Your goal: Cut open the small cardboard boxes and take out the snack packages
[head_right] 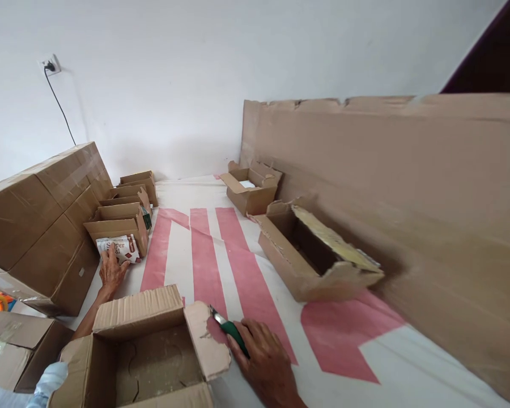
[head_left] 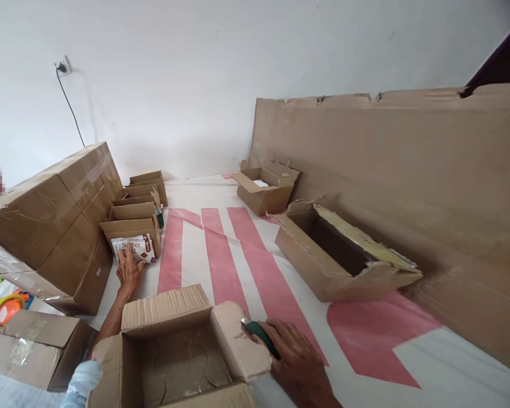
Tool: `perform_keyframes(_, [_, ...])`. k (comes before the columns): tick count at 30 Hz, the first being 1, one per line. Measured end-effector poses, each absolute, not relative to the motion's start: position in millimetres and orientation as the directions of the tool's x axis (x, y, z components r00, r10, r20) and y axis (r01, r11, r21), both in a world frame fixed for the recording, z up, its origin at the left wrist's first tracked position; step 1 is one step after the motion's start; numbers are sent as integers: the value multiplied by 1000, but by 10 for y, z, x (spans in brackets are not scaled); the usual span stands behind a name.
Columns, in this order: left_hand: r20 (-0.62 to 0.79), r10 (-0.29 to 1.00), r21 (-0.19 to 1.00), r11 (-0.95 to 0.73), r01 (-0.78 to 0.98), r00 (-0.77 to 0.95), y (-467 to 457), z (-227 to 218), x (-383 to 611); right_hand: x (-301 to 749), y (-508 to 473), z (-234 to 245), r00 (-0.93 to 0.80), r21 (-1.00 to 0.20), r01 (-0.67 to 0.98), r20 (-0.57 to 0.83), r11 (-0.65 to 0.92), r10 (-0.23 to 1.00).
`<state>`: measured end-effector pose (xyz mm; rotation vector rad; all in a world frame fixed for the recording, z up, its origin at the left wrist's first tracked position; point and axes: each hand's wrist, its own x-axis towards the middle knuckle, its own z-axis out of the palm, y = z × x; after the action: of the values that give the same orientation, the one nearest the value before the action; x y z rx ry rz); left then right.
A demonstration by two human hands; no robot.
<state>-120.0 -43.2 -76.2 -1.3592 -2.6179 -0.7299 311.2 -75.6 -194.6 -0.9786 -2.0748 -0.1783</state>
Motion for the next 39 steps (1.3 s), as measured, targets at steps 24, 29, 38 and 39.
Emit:
perform_keyframes(24, [159, 873, 868, 99, 486, -462, -1739, 176, -1157, 3086, -802, -2060, -358, -253, 693, 692, 675, 627])
perform_keyframes(29, [186, 883, 850, 76, 522, -431, -1812, 445, -905, 3077, -808, -2033, -352, -259, 704, 682, 662, 641])
perform_keyframes(38, [217, 975, 525, -75, 848, -48, -2826, 715, -8, 3121, -865, -2005, -363, -302, 714, 612, 632, 703])
perform_keyframes(39, [170, 985, 457, -95, 884, 18, -2915, 646, 87, 3128, -870, -2006, -363, -316, 712, 599, 627, 714])
